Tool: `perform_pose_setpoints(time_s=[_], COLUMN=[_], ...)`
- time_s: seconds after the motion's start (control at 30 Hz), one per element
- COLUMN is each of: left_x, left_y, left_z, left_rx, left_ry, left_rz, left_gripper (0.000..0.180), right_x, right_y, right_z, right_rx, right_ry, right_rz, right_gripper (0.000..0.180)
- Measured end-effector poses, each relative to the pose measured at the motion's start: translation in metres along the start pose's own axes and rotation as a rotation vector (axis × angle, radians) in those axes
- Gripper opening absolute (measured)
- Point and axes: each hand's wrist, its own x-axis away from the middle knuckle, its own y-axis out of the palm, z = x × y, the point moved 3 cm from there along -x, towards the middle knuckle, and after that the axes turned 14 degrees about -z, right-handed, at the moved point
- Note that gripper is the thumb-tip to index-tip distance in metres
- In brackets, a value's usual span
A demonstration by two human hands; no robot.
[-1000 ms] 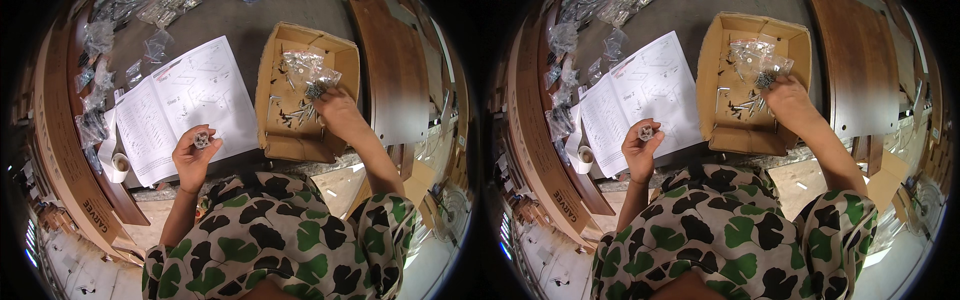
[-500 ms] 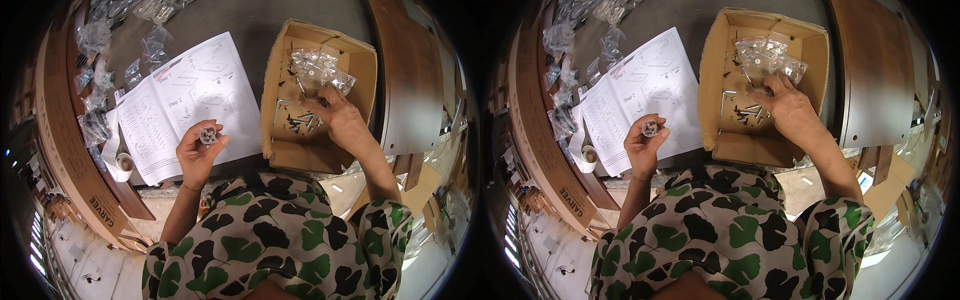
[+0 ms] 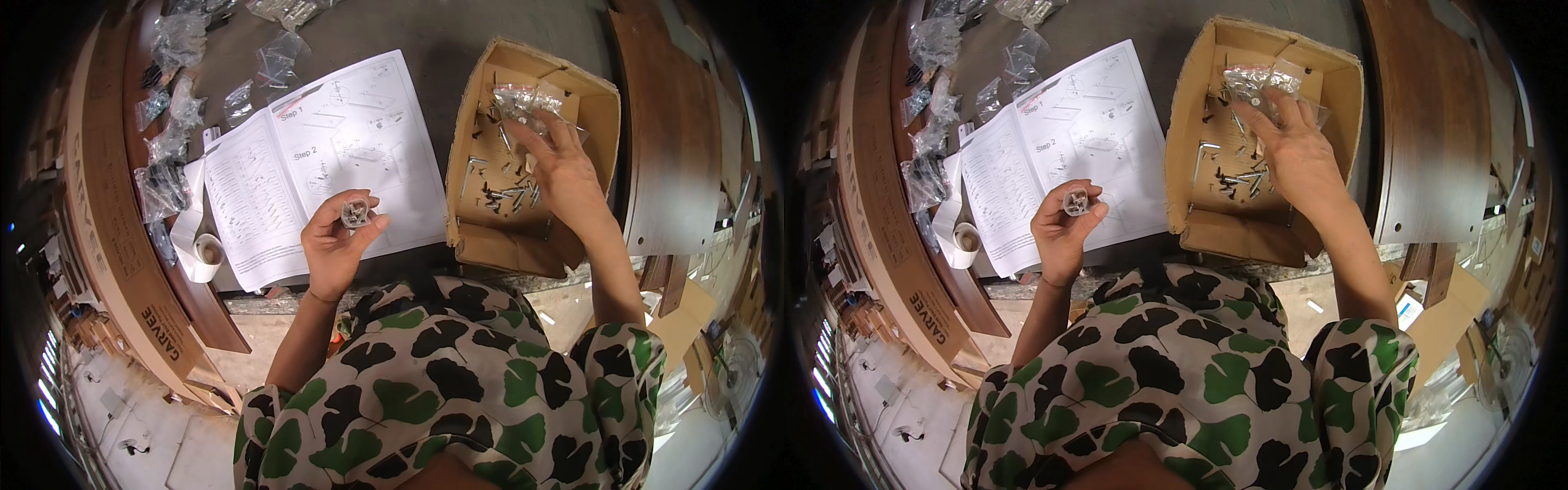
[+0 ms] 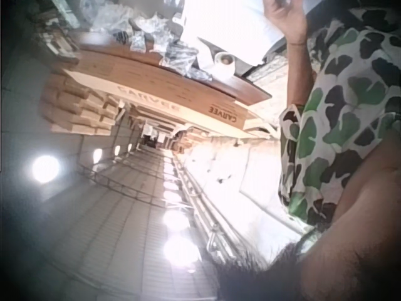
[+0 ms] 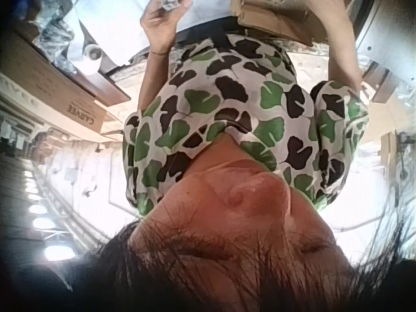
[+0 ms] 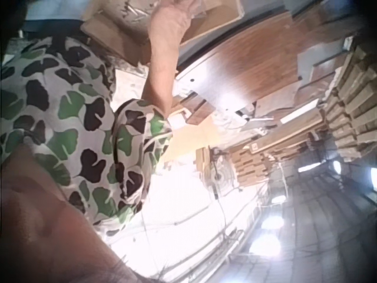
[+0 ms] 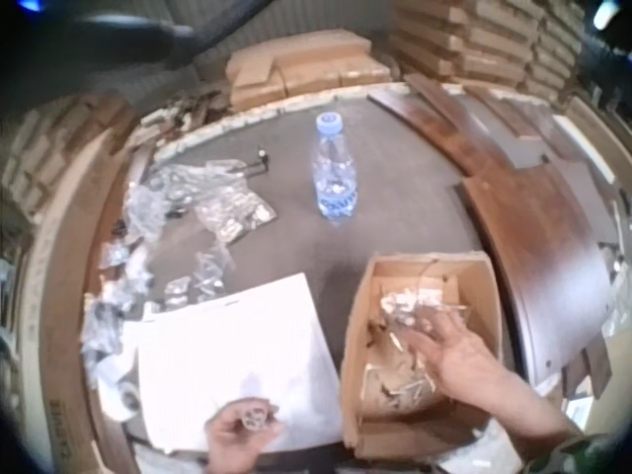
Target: The person reads an instruction manual and sorts small furniture hardware components from a box into plastic bags by hand.
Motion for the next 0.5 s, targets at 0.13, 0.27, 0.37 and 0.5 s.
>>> perform_pose_setpoints(time_s=[0.13, 0.27, 0.37, 0.5], left_x=[0.008, 0.017, 0.024, 0.030], left_y=[-0.004, -0.007, -0.008, -0.007], left_z=[0.002, 0.002, 0.000, 0.000], left_rx=[0.000, 0.023, 0.044, 0.042], left_ry=[0.013, 0.012, -0.002, 0.026], left_rz=[0.001, 0.017, 0.020, 0.013], left_gripper=[0.035, 0.032, 0.032, 0.033], right_x=[-0.008, 0.003, 0.013, 0.022], right_y=[0.011, 0.016, 0.013, 0.009], right_z=[0.004, 0.025, 0.029, 0.019], right_rx=[0.346, 0.472, 0.531, 0.555], right_ry=[-0.025, 0.063, 0.093, 0.150], right_rz=[0.030, 0.076, 0.106, 0.007], right_gripper=[0.048, 0.042, 0.034, 0.023])
